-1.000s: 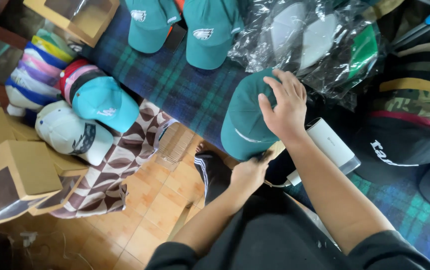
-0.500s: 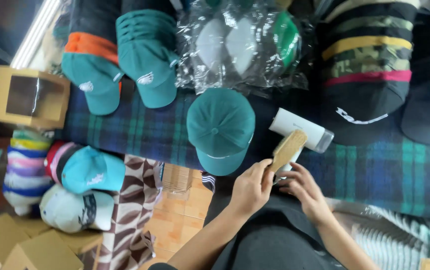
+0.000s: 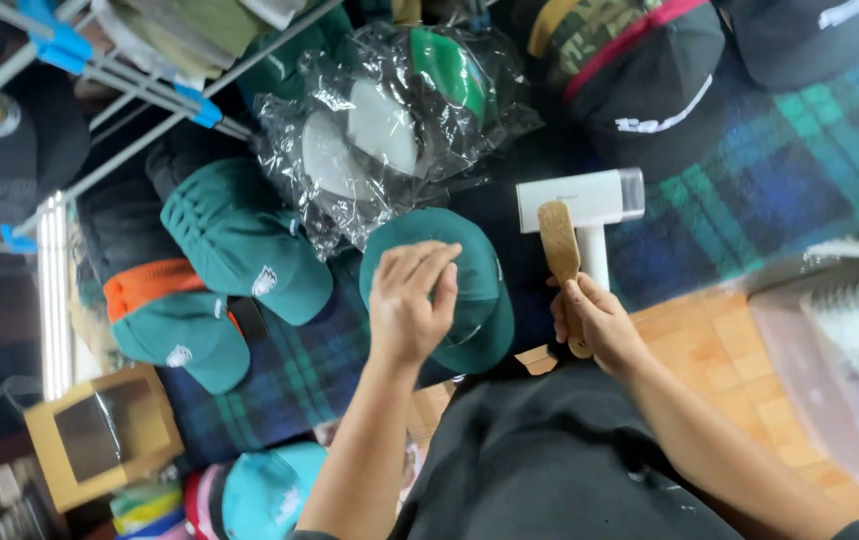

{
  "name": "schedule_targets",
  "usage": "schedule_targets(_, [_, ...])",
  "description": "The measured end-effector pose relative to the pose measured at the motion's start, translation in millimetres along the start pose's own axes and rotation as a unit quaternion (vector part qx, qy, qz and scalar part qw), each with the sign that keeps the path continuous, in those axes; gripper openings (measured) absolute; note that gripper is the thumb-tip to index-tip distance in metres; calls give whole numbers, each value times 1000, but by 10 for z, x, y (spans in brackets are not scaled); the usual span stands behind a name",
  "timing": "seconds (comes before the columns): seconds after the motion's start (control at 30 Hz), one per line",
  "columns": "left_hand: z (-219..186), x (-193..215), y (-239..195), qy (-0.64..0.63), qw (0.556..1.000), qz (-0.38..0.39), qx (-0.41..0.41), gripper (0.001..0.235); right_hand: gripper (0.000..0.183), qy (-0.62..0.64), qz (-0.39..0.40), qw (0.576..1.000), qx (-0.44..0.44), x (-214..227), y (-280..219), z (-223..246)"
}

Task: The person cleans a green baseball cap by brushing it with a wooden brush and then using a handheld steamer. They repeatedly brush the cap's surface and apply steam to smooth the fabric, occasionally turning the cap over to work on different sides.

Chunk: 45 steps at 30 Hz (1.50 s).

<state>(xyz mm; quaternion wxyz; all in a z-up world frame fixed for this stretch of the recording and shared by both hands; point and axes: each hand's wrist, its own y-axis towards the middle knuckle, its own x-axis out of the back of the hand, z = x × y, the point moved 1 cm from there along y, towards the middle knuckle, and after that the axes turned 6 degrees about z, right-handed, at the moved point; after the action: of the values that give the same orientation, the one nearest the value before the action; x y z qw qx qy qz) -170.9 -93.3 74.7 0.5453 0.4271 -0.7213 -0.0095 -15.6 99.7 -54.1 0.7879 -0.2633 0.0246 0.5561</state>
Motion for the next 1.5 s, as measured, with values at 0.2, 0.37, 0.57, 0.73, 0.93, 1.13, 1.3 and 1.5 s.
schedule_targets(0.2, [293,52,-174,70,983,150,75,39,30,-127,-181,975,31,-132,-167,-1114])
schedule_targets(0.37, [358,1,-189,83,989,117,39,39,49,-40,-263,961,71,-1014,-1007,-770])
schedule_targets(0.57, [335,49,-216,91,986,132,43,40,59,-55,-226,970,-76,-1557,-1359,-1054])
schedule_targets(0.73, [394,-39,-241,111,987,111,27,40,52,-94,-313,942,71,-1250,-298,-668])
schedule_targets(0.93, [386,-29,-255,129,986,107,12,40,49,-131,-301,945,15,-1352,-782,-740])
schedule_targets(1.13, [394,-17,-262,121,984,127,33,41,54,-124,-200,961,-147,-1538,-1822,-1470])
schedule_targets(1.3, [373,-30,-264,135,983,124,28,41,48,-139,-292,946,11,-1445,-771,-682])
schedule_targets(1.5, [388,-34,-277,149,982,118,16,41,48,-216,-283,934,32,-1075,-159,-422])
